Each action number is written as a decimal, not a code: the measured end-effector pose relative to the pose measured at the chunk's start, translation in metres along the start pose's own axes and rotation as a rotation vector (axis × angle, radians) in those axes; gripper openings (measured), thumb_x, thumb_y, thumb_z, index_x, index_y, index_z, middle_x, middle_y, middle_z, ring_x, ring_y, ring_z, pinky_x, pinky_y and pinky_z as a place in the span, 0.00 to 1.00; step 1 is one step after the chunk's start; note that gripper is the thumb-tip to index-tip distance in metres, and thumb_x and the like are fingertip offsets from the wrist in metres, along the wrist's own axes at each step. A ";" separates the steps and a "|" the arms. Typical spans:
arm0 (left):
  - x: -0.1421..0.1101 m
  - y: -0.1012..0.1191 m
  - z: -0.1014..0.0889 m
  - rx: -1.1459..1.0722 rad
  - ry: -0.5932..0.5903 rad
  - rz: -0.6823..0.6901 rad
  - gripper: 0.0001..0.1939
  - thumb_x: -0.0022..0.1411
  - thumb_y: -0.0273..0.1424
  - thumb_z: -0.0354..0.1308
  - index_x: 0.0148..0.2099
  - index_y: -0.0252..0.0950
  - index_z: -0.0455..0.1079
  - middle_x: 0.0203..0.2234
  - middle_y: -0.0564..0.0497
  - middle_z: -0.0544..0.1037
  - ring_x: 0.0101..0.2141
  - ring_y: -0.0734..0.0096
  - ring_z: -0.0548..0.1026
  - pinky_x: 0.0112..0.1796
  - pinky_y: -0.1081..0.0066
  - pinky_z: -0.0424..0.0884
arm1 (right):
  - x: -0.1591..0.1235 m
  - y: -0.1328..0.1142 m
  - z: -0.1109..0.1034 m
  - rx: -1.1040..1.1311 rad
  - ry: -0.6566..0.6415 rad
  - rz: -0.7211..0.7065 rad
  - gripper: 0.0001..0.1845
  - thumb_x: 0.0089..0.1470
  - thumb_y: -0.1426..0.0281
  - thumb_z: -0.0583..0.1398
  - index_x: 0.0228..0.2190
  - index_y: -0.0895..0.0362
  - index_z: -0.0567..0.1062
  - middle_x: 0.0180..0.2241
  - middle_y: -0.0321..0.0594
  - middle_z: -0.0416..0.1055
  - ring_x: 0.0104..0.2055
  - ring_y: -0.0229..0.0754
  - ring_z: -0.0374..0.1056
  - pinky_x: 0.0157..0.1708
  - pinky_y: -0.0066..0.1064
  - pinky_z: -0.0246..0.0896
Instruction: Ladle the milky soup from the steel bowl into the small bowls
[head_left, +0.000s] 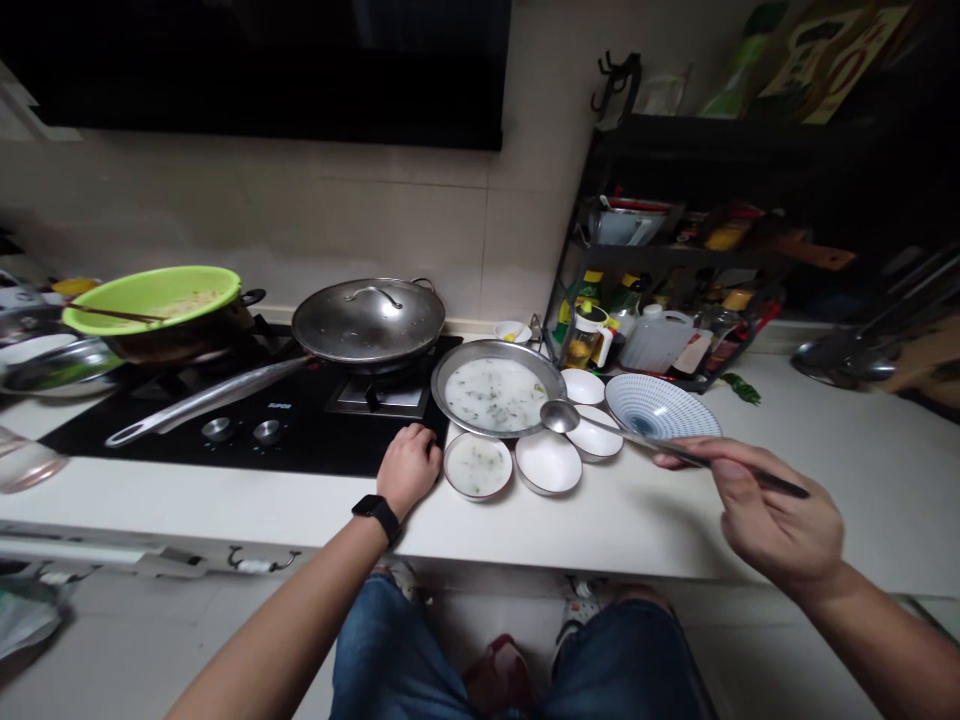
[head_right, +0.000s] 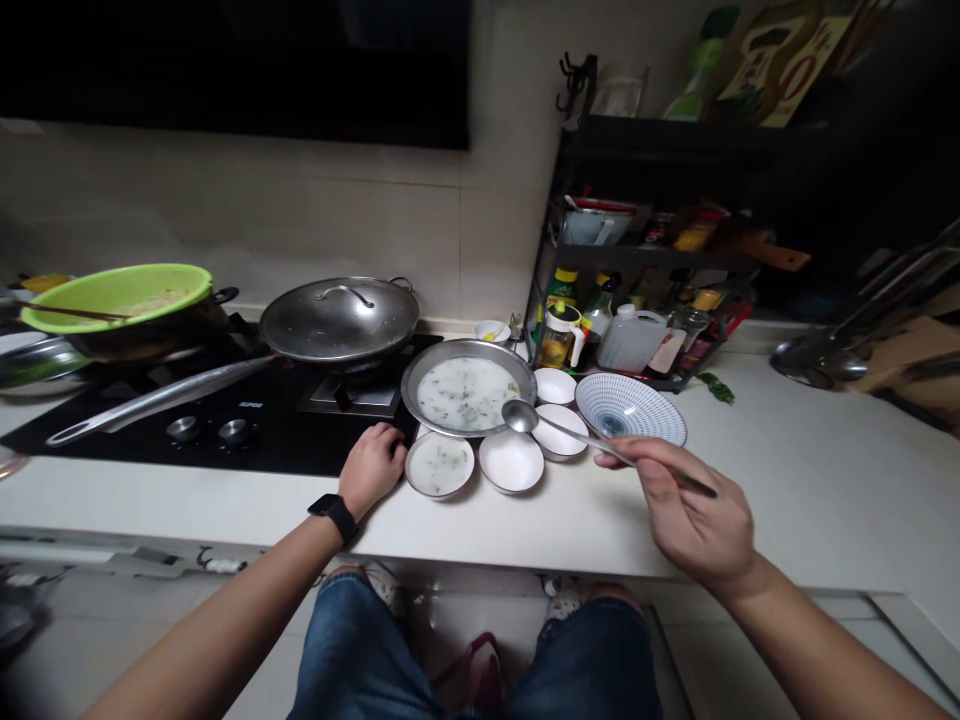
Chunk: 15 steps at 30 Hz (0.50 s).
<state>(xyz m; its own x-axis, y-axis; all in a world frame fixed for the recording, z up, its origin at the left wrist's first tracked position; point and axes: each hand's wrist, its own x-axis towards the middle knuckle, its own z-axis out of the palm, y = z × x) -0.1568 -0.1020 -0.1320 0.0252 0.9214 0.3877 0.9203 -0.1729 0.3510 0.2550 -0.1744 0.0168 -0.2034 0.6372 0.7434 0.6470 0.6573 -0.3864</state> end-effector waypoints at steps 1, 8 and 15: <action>0.000 0.000 0.000 0.000 -0.002 0.000 0.10 0.68 0.28 0.52 0.39 0.40 0.76 0.42 0.44 0.79 0.45 0.55 0.75 0.50 0.57 0.72 | -0.004 -0.001 -0.004 0.001 -0.034 -0.024 0.12 0.70 0.71 0.57 0.47 0.50 0.80 0.37 0.40 0.86 0.43 0.48 0.84 0.48 0.39 0.81; -0.001 -0.001 0.000 0.004 0.002 0.004 0.11 0.68 0.28 0.52 0.41 0.38 0.76 0.42 0.43 0.79 0.45 0.54 0.75 0.50 0.56 0.72 | -0.011 0.001 0.016 0.030 -0.351 -0.352 0.17 0.66 0.76 0.59 0.52 0.51 0.80 0.46 0.45 0.85 0.46 0.45 0.84 0.46 0.33 0.82; 0.000 -0.001 0.001 0.013 -0.004 0.000 0.10 0.68 0.28 0.53 0.40 0.40 0.77 0.42 0.43 0.80 0.46 0.55 0.75 0.51 0.58 0.72 | -0.027 0.013 0.026 0.126 -0.263 0.070 0.12 0.70 0.65 0.58 0.44 0.53 0.81 0.38 0.44 0.86 0.39 0.47 0.85 0.42 0.36 0.83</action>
<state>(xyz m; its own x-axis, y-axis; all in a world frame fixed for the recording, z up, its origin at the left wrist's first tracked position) -0.1574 -0.1019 -0.1332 0.0264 0.9228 0.3844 0.9253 -0.1681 0.3400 0.2498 -0.1729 -0.0230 -0.3556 0.7542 0.5520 0.5731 0.6425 -0.5086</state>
